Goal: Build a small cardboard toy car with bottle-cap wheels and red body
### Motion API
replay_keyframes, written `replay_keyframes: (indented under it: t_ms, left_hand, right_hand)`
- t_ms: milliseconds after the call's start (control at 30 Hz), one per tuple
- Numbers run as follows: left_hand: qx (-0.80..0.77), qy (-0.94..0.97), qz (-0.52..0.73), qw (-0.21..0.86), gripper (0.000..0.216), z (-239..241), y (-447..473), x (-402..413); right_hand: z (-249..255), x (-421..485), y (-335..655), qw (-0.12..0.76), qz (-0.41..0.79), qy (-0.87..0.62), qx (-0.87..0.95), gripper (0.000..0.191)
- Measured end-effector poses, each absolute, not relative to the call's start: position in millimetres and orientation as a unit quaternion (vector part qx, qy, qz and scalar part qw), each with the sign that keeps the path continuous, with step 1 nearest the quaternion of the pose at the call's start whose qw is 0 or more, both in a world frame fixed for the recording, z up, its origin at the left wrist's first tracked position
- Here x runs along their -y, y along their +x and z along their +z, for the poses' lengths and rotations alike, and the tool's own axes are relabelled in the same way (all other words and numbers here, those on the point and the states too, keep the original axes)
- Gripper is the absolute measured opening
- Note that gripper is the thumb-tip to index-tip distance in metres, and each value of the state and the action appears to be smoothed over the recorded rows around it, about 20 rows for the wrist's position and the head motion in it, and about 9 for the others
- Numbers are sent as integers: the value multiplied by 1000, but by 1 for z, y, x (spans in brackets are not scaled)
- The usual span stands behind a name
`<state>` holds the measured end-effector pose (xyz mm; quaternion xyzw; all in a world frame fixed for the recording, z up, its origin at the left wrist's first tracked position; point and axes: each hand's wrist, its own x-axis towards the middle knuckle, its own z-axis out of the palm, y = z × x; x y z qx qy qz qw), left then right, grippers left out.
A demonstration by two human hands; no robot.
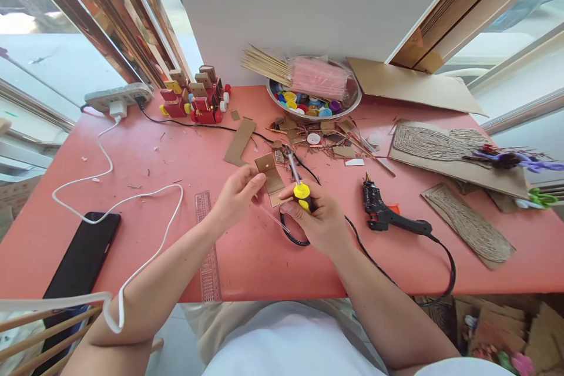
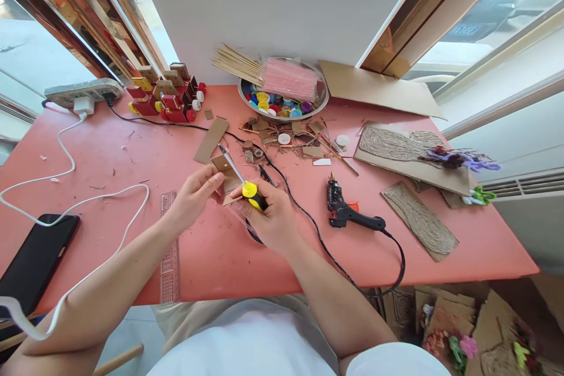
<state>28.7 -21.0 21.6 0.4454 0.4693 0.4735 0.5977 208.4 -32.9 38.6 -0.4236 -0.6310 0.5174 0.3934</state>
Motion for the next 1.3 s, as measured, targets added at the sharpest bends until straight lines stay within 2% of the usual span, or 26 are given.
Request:
replay_keyframes:
  t_ms: [167,333,400,567,667,900,1133,1300]
  left_hand:
    - [-461,471,521,542,41,24,22,12]
    - [-516,455,571,447,39,19,18,13]
    - [-540,459,581,399,34,17,15,14]
    - [-565,470,589,334,28,17,14,16]
    - [-583,467,588,312,26,19,14,17]
    - [-595,501,570,267,21,16,13,18]
    - [-583,617,504,159,21,9,3,16]
    - [-529,702,451,154,27,4,1,16]
  right_hand:
    - [39,34,210,387,521,-414,639,29]
    - [34,32,211,299,553,-400,667,26]
    - [29,33,209,279,578,-401,654,32]
    - [22,32,202,303,676,-380,554,51]
    - [21,32,201,317,678,-377,546,55]
    - [18,38,203,317,568,-439,619,45]
    - [20,39,208,289,341,-501,741,32]
    - [15,40,210,239,231,-521,786,34]
